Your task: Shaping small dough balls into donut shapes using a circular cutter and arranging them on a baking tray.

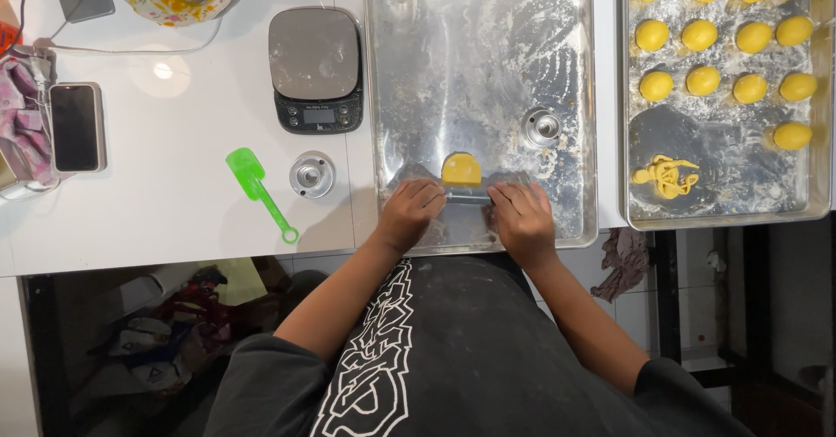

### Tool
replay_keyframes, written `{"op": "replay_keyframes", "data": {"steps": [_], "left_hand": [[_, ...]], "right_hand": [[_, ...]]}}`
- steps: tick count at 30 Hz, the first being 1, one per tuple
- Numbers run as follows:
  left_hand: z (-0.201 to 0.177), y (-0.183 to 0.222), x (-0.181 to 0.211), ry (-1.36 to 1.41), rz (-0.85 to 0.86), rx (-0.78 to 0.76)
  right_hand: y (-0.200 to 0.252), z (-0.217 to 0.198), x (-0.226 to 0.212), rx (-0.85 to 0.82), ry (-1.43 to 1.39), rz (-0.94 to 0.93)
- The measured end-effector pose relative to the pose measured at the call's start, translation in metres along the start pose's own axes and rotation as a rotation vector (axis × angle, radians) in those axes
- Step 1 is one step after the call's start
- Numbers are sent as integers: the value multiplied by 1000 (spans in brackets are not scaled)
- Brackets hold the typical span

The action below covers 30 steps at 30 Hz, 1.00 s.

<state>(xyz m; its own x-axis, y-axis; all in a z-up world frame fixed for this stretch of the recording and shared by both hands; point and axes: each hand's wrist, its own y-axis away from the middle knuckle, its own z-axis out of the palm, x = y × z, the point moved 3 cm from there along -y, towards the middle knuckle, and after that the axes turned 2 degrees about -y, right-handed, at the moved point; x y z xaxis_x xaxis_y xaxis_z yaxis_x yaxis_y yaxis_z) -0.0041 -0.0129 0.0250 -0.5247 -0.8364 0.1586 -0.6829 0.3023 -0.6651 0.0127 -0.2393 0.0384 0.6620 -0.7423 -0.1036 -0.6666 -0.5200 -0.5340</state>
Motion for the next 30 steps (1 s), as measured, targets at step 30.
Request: {"op": "replay_keyframes", "data": {"steps": [30], "left_hand": [[-1, -74, 28, 777, -1125, -577]], "right_hand": [[26, -48, 53, 9, -578, 782]]}}
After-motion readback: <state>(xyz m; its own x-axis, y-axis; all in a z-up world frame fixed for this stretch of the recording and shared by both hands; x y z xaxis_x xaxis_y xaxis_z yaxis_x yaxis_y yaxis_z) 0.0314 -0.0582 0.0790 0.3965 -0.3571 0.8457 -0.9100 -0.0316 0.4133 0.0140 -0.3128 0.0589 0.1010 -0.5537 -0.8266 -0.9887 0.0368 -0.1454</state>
